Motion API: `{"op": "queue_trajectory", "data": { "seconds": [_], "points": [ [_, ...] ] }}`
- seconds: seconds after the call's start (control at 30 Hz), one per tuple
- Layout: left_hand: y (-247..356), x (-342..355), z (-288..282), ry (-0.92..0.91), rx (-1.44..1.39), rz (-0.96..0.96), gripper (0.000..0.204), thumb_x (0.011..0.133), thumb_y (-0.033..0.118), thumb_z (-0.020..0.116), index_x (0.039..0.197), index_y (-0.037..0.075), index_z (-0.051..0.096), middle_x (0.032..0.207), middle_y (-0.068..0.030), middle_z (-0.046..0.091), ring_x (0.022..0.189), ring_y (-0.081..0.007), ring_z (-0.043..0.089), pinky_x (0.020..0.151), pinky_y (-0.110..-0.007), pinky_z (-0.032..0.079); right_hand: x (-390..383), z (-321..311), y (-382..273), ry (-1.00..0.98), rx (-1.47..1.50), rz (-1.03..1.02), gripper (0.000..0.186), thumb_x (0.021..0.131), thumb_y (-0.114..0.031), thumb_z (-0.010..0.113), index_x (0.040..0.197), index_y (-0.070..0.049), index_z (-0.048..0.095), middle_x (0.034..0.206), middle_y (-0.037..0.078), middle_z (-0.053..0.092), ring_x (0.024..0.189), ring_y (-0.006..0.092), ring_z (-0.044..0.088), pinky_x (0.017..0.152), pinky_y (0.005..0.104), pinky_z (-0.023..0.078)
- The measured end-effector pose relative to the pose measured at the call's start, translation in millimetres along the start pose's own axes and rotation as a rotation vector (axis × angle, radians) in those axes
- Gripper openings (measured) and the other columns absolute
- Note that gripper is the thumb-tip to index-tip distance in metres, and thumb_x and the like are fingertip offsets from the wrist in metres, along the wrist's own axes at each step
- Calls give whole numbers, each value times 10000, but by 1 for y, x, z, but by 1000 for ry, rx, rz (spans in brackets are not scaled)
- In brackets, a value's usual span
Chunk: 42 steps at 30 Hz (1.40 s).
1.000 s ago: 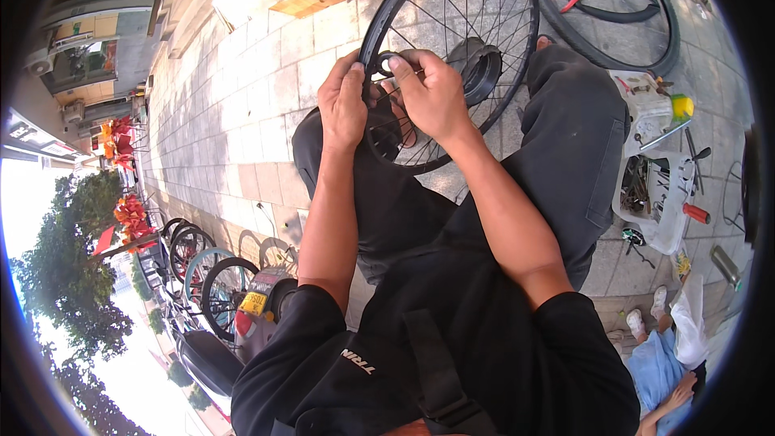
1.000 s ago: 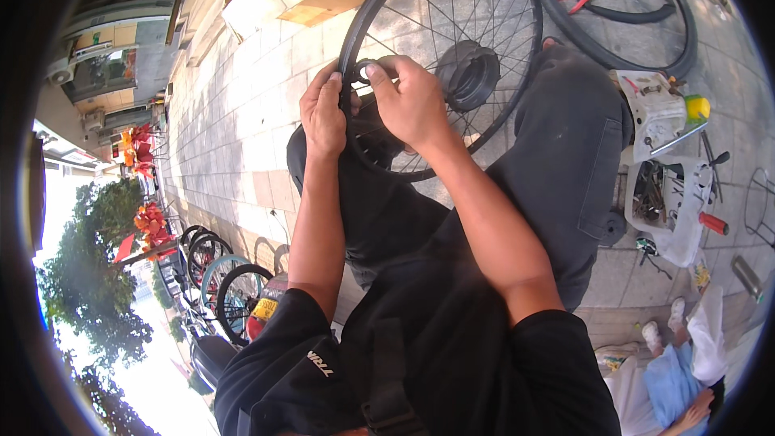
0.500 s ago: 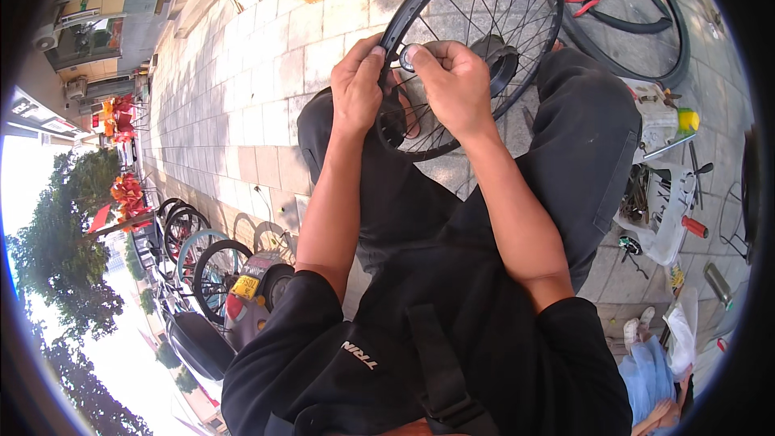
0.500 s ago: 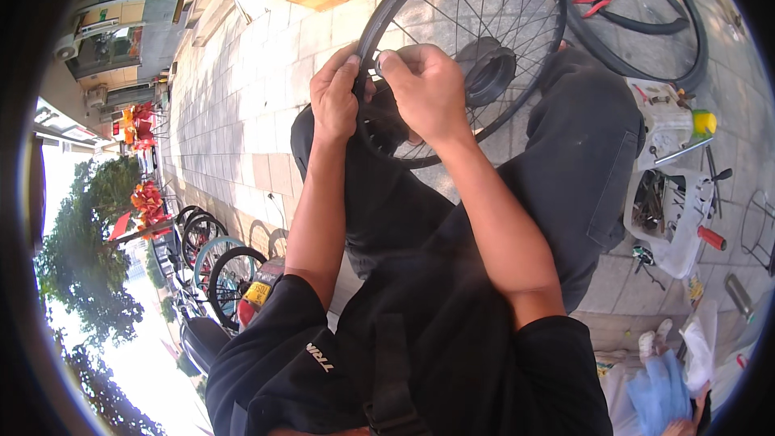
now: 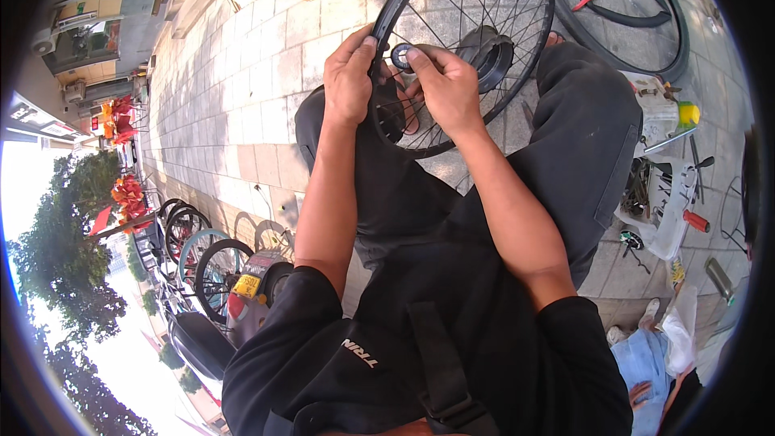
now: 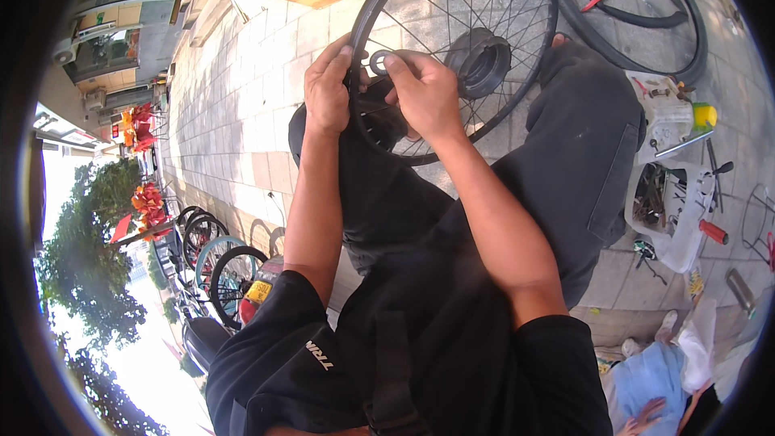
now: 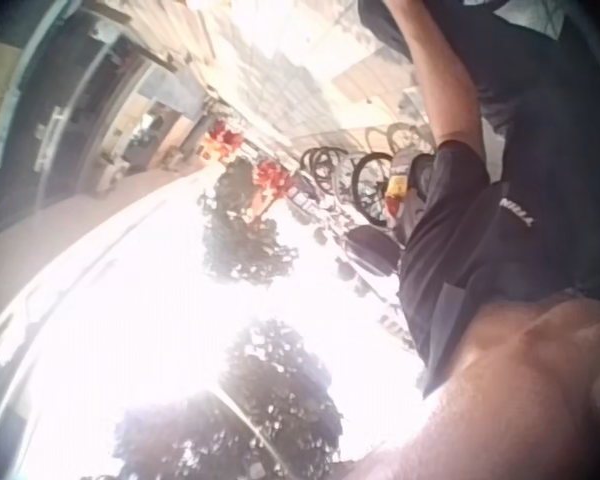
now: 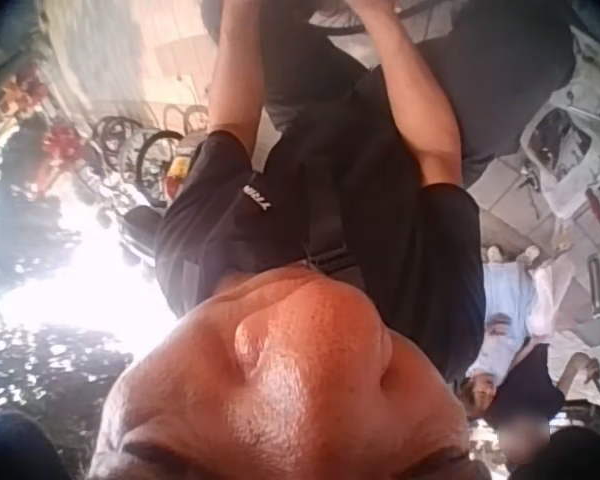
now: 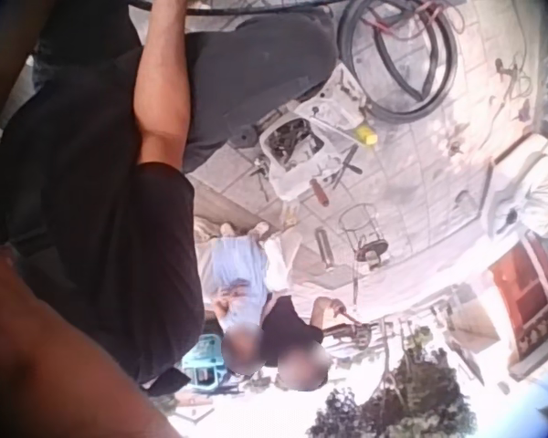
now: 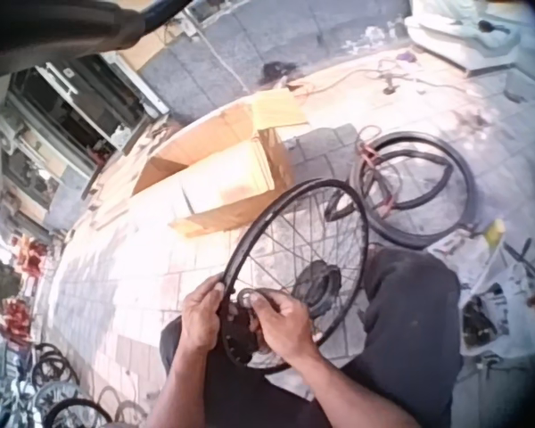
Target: The person sits on the ground and works on a bicycle wheel, repeatedly pressing and adjusting the tire bead into the rim. The person handles the wheel and tire by hand, rotating the wheel to work around its circumference.
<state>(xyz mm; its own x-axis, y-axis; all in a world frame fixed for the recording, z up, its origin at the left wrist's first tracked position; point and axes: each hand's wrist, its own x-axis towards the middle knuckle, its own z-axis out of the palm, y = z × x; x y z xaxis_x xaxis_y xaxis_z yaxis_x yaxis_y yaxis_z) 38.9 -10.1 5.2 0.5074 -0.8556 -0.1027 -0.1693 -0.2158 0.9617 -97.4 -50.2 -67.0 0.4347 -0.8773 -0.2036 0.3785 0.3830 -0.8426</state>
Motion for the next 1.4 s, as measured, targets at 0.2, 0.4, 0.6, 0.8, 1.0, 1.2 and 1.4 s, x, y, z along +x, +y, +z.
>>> {"op": "queue_trajectory", "data": {
  "seconds": [0.2, 0.4, 0.6, 0.8, 1.0, 1.2, 1.4],
  "points": [
    [-3, 1, 0, 19, 10, 4, 375, 1082, 152, 508, 1338, -74, 663, 831, -65, 669, 682, -137, 587, 642, -287, 491, 2, -2, 2, -46, 91, 59, 328, 1030, -189, 692, 1267, 39, 697, 950, 94, 765, 691, 131, 717, 589, 256, 553],
    [-7, 4, -1, -1, -38, 36, 364, 1083, 143, 503, 1325, -75, 667, 836, -66, 670, 681, -135, 583, 640, -278, 485, 2, -3, 7, -97, 182, 127, 407, 1069, -151, 616, 1409, 70, 582, 1040, 165, 771, 771, 212, 769, 625, 281, 591],
    [-11, 5, -2, 29, -85, 16, 352, 1084, 127, 507, 1318, -80, 668, 850, -63, 674, 689, -130, 584, 638, -271, 482, -1, 0, 4, -132, 359, 113, 327, 1056, -82, 540, 1336, 68, 618, 1081, 148, 763, 864, 195, 771, 701, 283, 609],
    [-14, 6, -3, 35, -106, 20, 348, 1084, 120, 506, 1320, -79, 667, 876, -61, 682, 687, -128, 585, 633, -274, 486, -3, -1, 5, -159, 383, 87, 314, 1066, -79, 551, 1333, 75, 612, 1104, 156, 757, 913, 216, 772, 779, 310, 628],
    [-14, 6, -5, -7, -75, 32, 345, 1089, 123, 502, 1319, -70, 671, 889, -47, 689, 713, -116, 604, 635, -263, 497, -1, -1, 13, -136, 331, 70, 346, 1053, -56, 614, 1366, 86, 570, 1120, 161, 747, 950, 236, 772, 826, 329, 634],
    [-11, 4, -2, 39, -61, -5, 348, 1093, 147, 511, 1324, -55, 675, 904, -39, 692, 727, -110, 620, 628, -253, 515, -4, 5, 9, -151, 404, 62, 375, 1029, 3, 608, 1386, 86, 529, 1159, 174, 736, 987, 235, 764, 844, 308, 611],
    [-15, 6, -5, 35, -110, -3, 343, 1093, 136, 510, 1323, -61, 672, 925, -60, 697, 740, -128, 634, 618, -267, 516, -3, 5, 9, -182, 471, 34, 399, 1016, 47, 589, 1405, 100, 519, 1174, 181, 721, 1015, 236, 742, 921, 339, 603]
  ]
}}
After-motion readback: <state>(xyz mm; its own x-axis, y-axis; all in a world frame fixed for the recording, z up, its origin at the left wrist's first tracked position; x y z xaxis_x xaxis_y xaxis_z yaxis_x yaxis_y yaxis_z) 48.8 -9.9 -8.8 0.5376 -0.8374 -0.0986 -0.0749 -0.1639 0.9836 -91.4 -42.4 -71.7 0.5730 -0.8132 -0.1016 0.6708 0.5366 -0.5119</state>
